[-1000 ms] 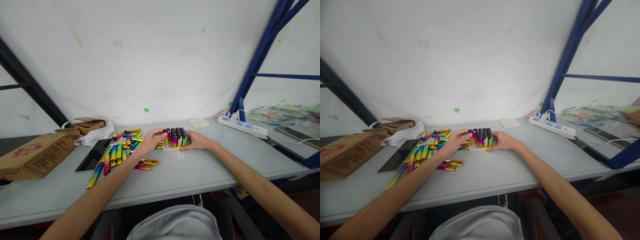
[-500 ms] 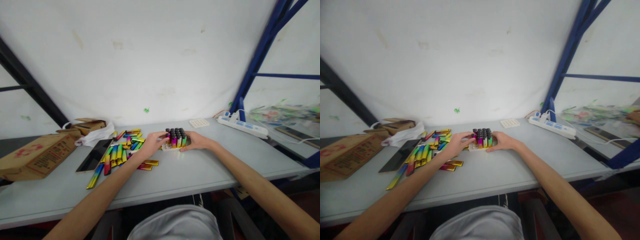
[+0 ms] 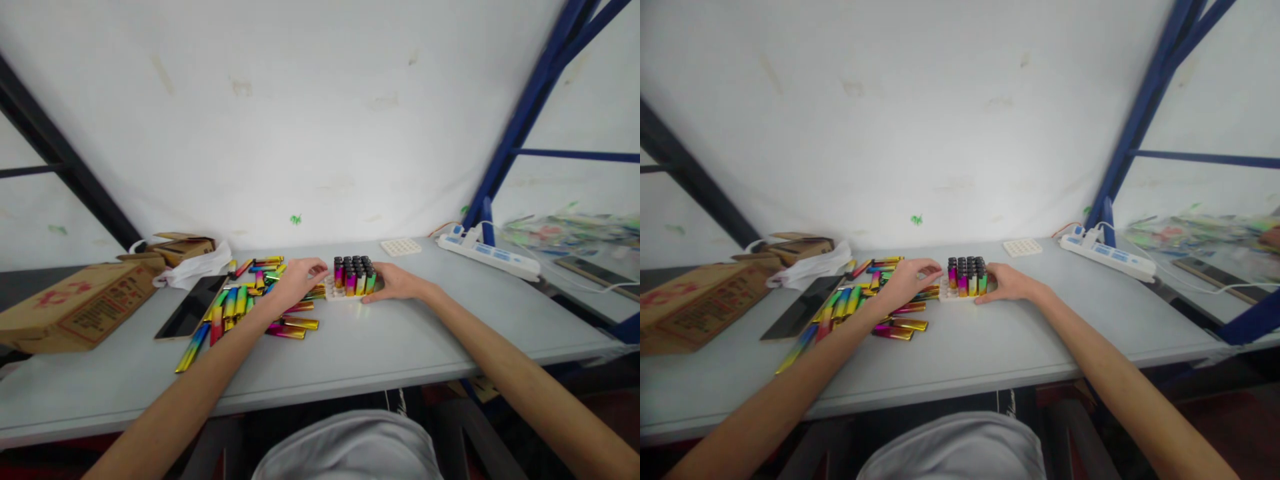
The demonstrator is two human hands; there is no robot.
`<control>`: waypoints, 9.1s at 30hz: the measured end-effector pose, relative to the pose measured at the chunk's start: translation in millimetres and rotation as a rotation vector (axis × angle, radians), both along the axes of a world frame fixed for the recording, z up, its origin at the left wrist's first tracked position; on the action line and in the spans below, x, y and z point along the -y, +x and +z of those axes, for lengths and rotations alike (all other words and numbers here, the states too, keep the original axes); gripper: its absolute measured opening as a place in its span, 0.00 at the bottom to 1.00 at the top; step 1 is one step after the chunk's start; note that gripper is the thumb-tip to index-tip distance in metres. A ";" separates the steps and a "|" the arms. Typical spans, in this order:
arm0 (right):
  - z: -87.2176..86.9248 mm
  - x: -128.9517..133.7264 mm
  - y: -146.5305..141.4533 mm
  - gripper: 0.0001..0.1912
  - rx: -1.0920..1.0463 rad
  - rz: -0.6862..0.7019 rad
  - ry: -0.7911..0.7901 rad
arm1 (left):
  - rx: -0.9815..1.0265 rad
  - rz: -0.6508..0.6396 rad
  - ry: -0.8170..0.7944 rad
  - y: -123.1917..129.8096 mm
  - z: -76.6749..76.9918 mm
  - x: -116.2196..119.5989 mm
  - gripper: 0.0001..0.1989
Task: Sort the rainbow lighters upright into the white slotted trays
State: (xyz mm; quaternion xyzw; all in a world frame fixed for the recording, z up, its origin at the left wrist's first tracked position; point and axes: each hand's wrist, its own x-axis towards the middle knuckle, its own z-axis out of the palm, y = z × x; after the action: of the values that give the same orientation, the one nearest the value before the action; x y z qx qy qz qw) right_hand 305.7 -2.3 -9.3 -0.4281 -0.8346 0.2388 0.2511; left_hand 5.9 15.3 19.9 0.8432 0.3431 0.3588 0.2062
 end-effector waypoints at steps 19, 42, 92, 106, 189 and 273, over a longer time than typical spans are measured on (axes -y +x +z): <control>0.9 0.1 0.6 0.36 0.032 -0.001 0.012 | -0.054 0.033 -0.138 -43.7 19.5 -11.4 0.11; -0.9 -2.0 1.6 0.36 0.020 -0.001 -0.005 | 0.631 -0.169 -0.796 0.8 14.7 15.5 0.22; 2.8 0.3 -0.4 0.37 0.022 0.023 0.019 | -0.106 -0.109 -0.025 15.9 -0.9 25.3 0.16; -1.5 -2.8 1.1 0.36 0.027 0.008 0.024 | -0.264 -0.054 -0.014 -8.0 15.4 18.0 0.23; 4.9 1.5 -1.6 0.40 0.053 0.022 -0.004 | 0.126 -0.189 -0.200 7.4 6.6 21.5 0.15; 8.9 4.4 -2.9 0.39 0.049 0.017 -0.024 | 0.594 -0.234 -0.959 2.8 13.6 20.6 0.20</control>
State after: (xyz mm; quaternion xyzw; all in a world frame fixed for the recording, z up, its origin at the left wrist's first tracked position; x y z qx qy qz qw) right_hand 302.8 -6.7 -0.4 -0.4296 -0.8414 0.2402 0.2233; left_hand 8.7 -5.3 33.5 0.5508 0.2993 0.3592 0.6914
